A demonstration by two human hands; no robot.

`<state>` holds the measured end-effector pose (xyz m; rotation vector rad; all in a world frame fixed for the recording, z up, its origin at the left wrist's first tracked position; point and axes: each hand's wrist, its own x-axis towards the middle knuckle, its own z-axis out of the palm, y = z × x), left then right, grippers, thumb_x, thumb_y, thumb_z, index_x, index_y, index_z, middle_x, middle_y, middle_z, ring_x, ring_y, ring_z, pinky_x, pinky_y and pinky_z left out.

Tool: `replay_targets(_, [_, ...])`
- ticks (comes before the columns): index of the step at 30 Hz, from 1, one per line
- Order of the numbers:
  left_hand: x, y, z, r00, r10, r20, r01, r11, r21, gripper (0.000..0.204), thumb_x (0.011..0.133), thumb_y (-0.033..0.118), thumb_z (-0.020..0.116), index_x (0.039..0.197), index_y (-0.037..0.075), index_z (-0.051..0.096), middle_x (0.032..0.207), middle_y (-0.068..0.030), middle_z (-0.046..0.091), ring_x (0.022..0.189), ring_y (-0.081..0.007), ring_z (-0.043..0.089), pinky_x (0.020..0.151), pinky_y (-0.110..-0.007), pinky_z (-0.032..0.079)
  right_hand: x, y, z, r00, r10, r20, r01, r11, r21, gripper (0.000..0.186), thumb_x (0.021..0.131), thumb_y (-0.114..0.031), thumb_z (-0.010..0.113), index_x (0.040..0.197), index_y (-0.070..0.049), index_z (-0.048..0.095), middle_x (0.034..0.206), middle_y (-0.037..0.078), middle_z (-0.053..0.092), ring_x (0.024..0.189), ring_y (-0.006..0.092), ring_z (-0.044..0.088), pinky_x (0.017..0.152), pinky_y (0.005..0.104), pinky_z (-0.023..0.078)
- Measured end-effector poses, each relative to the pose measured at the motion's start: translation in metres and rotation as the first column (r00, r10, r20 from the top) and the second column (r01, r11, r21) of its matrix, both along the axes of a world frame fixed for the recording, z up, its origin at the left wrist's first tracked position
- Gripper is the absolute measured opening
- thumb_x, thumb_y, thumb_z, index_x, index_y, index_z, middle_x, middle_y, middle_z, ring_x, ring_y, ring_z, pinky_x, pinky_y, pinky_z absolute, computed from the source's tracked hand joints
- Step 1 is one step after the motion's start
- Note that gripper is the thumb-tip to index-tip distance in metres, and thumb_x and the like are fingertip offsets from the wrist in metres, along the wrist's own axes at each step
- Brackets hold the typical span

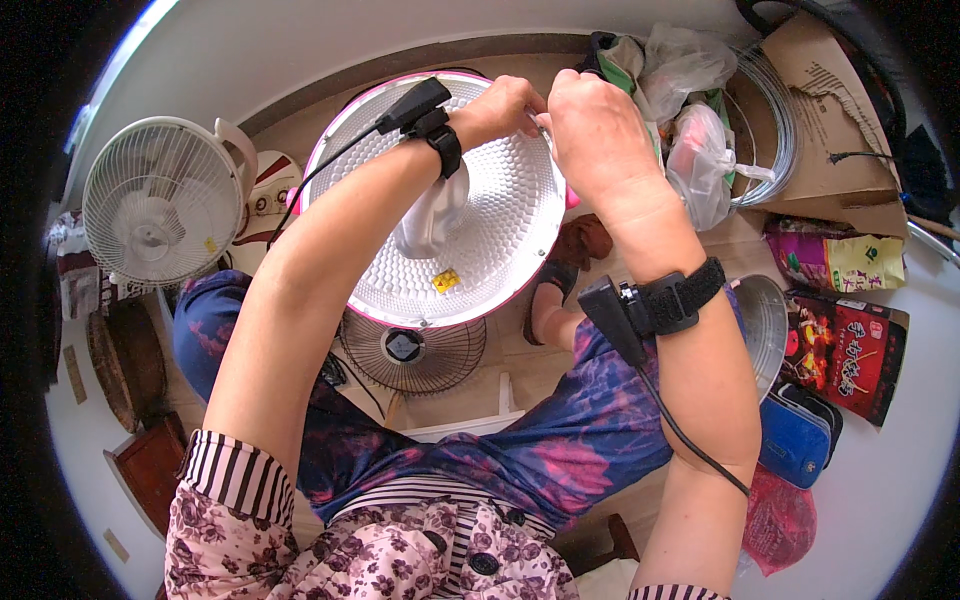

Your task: The person removes the front grille of an electric heater using a screwdriver, wipes the internal reflector with a cloth, and then reattaches the grille by tightening a screw.

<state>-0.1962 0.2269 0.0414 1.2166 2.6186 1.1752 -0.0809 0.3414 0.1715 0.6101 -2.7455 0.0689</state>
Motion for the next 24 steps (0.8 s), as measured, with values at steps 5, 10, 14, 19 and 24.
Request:
replay_targets(5, [0.0,0.003,-0.001,0.996,0.058,0.066,-0.055,0.997,-0.05,0.03,0.059,0.006,0.077,0.088,0.009,0.072,0.085,-0.0125,0.068,0.084,-0.0276,0.065,0.078,-0.035,0.051,0.002,-0.004,0.005,0.998,-0.055,0.037,0.052,0.996,0.073,0.024,0.08,-0.019,0.066,0.085,0.002,0.055,0.08,0.017,0.062,0.079,0.0331,0.062,0.069,0.0403,0.05])
replay_targets(10, [-0.005,0.003,-0.009,0.995,0.068,0.069,-0.067,0.998,-0.011,0.03,0.059,0.006,0.077,0.088,0.01,0.072,0.086,-0.0127,0.068,0.084,-0.0273,0.065,0.077,-0.035,0.051,0.007,-0.007,0.006,1.0,-0.026,-0.015,0.026,0.999,0.032,0.028,0.08,-0.02,0.066,0.094,0.001,0.052,0.089,0.017,0.058,0.081,0.0329,0.062,0.07,0.0414,0.051])
replay_targets(14, [-0.008,0.002,-0.014,0.999,0.041,0.002,-0.041,0.998,0.046,0.03,0.059,0.005,0.077,0.088,0.011,0.073,0.086,-0.0126,0.068,0.084,-0.0272,0.065,0.077,-0.035,0.051,0.004,-0.005,0.004,0.993,0.109,0.04,-0.111,0.993,0.051,0.022,0.077,-0.004,0.063,0.096,-0.002,0.052,0.091,0.015,0.054,0.082,0.0332,0.06,0.07,0.0417,0.049])
replay_targets(19, [0.001,0.005,-0.001,0.995,0.077,0.063,-0.075,0.996,-0.041,0.031,0.058,0.004,0.077,0.088,0.01,0.073,0.085,-0.0123,0.068,0.084,-0.0271,0.065,0.077,-0.035,0.051,0.001,0.0,-0.001,0.995,0.093,0.043,-0.093,0.996,0.005,0.018,0.076,0.001,0.062,0.092,-0.002,0.056,0.091,0.013,0.054,0.079,0.0335,0.058,0.07,0.0413,0.047])
replay_targets(24, [-0.003,0.002,-0.006,0.995,0.067,0.078,-0.065,0.998,-0.026,0.029,0.058,0.004,0.077,0.087,0.01,0.073,0.084,-0.0119,0.068,0.084,-0.0273,0.065,0.077,-0.035,0.051,-0.001,-0.002,-0.002,0.998,0.067,0.008,-0.067,0.996,-0.062,0.014,0.076,-0.003,0.064,0.088,0.0,0.057,0.085,0.013,0.056,0.078,0.0302,0.06,0.07,0.0387,0.048])
